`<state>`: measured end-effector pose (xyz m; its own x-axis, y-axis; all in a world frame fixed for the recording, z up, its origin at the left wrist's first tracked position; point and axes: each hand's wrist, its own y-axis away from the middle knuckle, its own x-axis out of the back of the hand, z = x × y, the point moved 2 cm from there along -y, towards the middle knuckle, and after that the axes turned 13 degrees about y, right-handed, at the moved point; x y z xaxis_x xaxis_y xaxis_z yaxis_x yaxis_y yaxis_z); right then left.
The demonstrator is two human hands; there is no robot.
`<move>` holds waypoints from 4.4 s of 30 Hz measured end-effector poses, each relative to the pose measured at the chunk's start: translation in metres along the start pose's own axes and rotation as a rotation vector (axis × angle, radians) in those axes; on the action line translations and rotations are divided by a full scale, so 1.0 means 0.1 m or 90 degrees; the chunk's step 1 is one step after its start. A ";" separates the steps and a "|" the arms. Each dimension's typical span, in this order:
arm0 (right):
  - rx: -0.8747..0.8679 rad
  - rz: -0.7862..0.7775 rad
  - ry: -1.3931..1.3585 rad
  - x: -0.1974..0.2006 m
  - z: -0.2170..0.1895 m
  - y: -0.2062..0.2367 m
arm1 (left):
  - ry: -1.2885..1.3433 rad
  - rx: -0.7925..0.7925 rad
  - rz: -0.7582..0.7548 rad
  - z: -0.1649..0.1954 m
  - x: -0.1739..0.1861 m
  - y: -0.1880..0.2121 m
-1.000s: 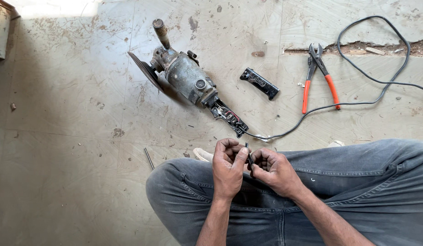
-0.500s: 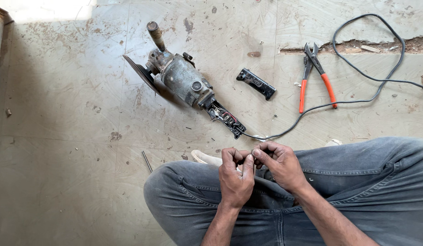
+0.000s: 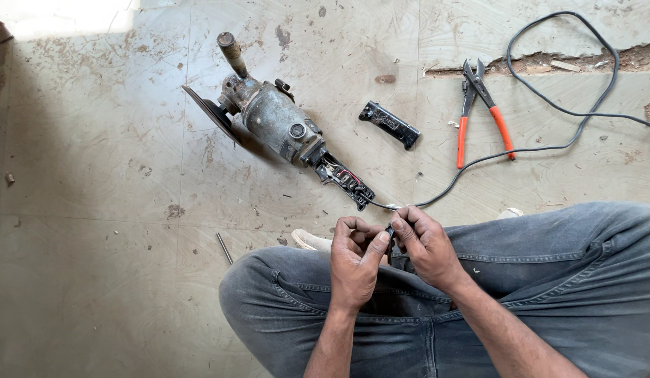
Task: The person repairs a handheld power tool by opening the handle, adjusting internal wires, and reassembling the casing. They use a screwdriver and pliers to manipulate components and secure the housing.
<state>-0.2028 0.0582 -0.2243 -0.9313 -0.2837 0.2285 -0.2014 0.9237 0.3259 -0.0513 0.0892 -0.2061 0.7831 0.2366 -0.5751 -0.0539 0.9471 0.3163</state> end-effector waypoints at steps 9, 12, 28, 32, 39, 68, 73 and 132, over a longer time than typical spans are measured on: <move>-0.047 0.000 -0.006 0.02 0.11 -0.09 | -0.272 0.090 0.062 0.06 -0.09 -0.01; -0.102 -0.026 -0.185 0.02 0.22 -0.13 | -0.349 0.078 0.038 0.05 -0.12 -0.01; -0.028 0.024 0.083 0.04 0.03 -0.03 | -0.566 -0.174 -0.013 -0.05 -0.17 0.04; -0.072 0.009 -0.013 0.08 0.14 -0.04 | -0.621 -0.248 -0.072 -0.07 -0.19 0.10; -0.225 -0.022 -0.206 0.11 0.39 -0.05 | -0.676 -0.261 -0.167 -0.14 -0.19 0.14; -0.250 -0.079 -0.290 0.08 0.17 -0.05 | -0.487 -0.161 -0.013 0.01 -0.17 0.07; -0.221 -0.077 -0.245 0.11 0.14 -0.04 | -0.410 -0.163 0.007 0.05 -0.20 0.07; -0.183 -0.198 -0.235 0.16 0.22 0.04 | -0.343 -0.034 -0.049 0.22 -0.04 0.08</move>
<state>-0.2254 0.0627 -0.2395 -0.8963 -0.3741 -0.2382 -0.4405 0.6890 0.5755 -0.0414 0.0916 -0.1849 0.9919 0.0346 -0.1226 -0.0040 0.9703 0.2417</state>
